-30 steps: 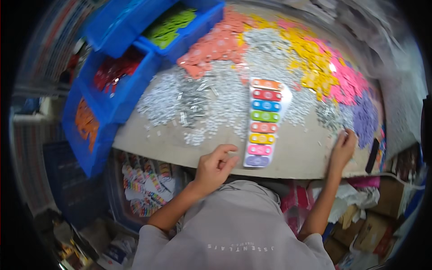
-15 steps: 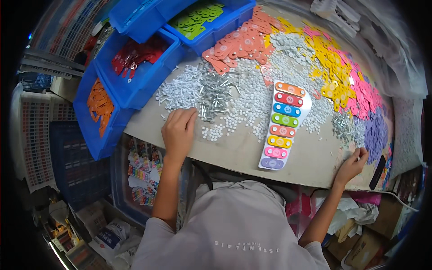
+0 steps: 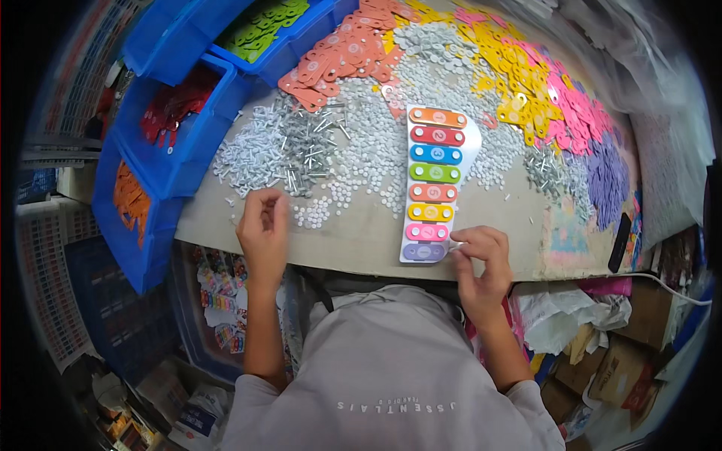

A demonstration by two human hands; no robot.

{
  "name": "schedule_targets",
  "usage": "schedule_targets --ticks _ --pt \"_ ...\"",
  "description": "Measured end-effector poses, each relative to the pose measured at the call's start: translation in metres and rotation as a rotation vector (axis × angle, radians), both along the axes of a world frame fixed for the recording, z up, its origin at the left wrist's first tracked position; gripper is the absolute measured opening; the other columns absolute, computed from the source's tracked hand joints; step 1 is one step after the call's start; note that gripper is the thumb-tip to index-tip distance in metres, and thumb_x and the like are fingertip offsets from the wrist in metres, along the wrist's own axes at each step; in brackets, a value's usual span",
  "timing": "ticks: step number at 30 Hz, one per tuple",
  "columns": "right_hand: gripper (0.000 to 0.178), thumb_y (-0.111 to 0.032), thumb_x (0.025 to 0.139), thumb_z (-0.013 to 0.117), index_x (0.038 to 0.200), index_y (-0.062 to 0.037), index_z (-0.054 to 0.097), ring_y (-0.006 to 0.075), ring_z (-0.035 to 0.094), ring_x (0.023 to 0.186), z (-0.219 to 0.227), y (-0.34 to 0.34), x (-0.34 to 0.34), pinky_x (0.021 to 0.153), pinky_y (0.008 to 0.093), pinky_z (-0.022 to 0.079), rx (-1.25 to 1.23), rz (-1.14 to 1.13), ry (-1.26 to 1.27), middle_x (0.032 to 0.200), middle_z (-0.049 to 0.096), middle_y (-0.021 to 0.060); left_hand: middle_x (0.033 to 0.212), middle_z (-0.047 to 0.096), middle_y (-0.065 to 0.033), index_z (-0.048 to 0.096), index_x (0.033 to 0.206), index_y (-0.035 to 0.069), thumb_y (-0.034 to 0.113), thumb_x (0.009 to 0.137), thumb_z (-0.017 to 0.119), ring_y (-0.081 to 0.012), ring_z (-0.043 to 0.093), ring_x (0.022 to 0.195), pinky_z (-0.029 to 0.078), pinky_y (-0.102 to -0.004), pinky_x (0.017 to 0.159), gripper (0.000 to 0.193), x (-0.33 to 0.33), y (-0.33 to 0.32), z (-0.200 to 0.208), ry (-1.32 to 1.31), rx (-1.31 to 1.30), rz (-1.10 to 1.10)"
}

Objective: Assembling a toy xylophone by manually placing colorful plastic bars into a white frame.

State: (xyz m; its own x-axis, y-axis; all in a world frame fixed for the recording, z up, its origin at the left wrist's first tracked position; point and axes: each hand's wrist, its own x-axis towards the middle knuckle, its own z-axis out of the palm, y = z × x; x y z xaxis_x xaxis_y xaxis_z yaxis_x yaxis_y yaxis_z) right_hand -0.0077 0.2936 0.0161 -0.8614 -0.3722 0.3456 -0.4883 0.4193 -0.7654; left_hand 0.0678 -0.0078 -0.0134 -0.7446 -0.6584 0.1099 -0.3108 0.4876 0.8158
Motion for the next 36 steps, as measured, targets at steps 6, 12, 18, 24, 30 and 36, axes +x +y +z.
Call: schedule_targets --ticks 6,12,18,24,30,36 --pt "0.025 0.013 0.076 0.073 0.091 -0.0027 0.06 0.0303 0.06 0.095 -0.013 -0.003 0.009 0.082 0.0396 0.05 0.091 0.076 0.053 0.099 0.069 0.0112 0.092 0.068 -0.0023 0.067 0.107 0.0 -0.003 0.09 0.072 -0.0058 0.061 0.079 0.05 -0.0219 0.069 0.018 0.011 0.056 0.02 0.097 0.614 -0.374" --pt "0.024 0.008 0.075 0.077 0.09 -0.0037 0.062 0.03 0.06 0.09 -0.015 -0.002 0.009 0.078 0.0378 0.049 0.144 0.104 0.114 0.096 0.068 0.0096 0.093 0.074 -0.0129 0.063 0.099 -0.001 -0.005 0.088 0.074 -0.0139 0.073 0.082 0.056 -0.0229 0.067 0.016 0.008 0.087 0.01 -0.098 1.203 -0.554" --pt "0.02 -0.003 0.087 0.075 0.095 -0.0049 0.057 0.0128 0.057 0.073 -0.02 0.005 0.017 0.062 0.0249 0.044 -0.135 -0.074 -0.582 0.082 0.064 0.005 0.093 0.075 -0.0143 0.063 0.099 -0.002 0.0 0.093 0.07 -0.015 0.073 0.079 0.056 -0.0231 0.063 0.009 -0.004 0.092 0.014 -0.182 1.203 -0.568" --pt "0.026 -0.01 0.095 0.069 0.108 -0.0049 0.047 0.003 0.047 0.05 -0.004 0.007 -0.002 0.045 0.0195 0.033 -0.256 -0.011 -1.114 0.068 0.059 -0.001 0.089 0.075 -0.0122 0.063 0.099 -0.001 0.003 0.095 0.069 -0.0113 0.069 0.072 0.052 -0.0223 0.058 0.009 -0.009 0.096 0.006 -0.216 1.187 -0.56" --pt "0.024 -0.015 0.098 0.066 0.111 -0.0063 0.048 0.0047 0.05 0.048 -0.002 0.01 -0.014 0.043 0.0201 0.032 -0.19 0.132 -1.23 0.065 0.059 -0.0012 0.077 0.067 -0.0037 0.05 0.124 0.001 0.011 0.094 0.073 -0.0058 0.06 0.065 0.044 -0.0213 0.054 0.039 -0.019 0.102 0.017 -0.282 0.767 -0.576" --pt "0.027 -0.016 0.098 0.067 0.117 -0.0044 0.052 0.0069 0.056 0.051 0.001 0.005 -0.025 0.043 0.02 0.034 -0.203 0.203 -1.358 0.071 0.06 -0.0002 0.068 0.064 -0.0075 0.037 0.137 -0.001 0.026 0.095 0.071 -0.0147 0.06 0.056 0.045 -0.0314 0.053 0.061 -0.022 0.104 0.0 -0.334 0.864 -0.604"
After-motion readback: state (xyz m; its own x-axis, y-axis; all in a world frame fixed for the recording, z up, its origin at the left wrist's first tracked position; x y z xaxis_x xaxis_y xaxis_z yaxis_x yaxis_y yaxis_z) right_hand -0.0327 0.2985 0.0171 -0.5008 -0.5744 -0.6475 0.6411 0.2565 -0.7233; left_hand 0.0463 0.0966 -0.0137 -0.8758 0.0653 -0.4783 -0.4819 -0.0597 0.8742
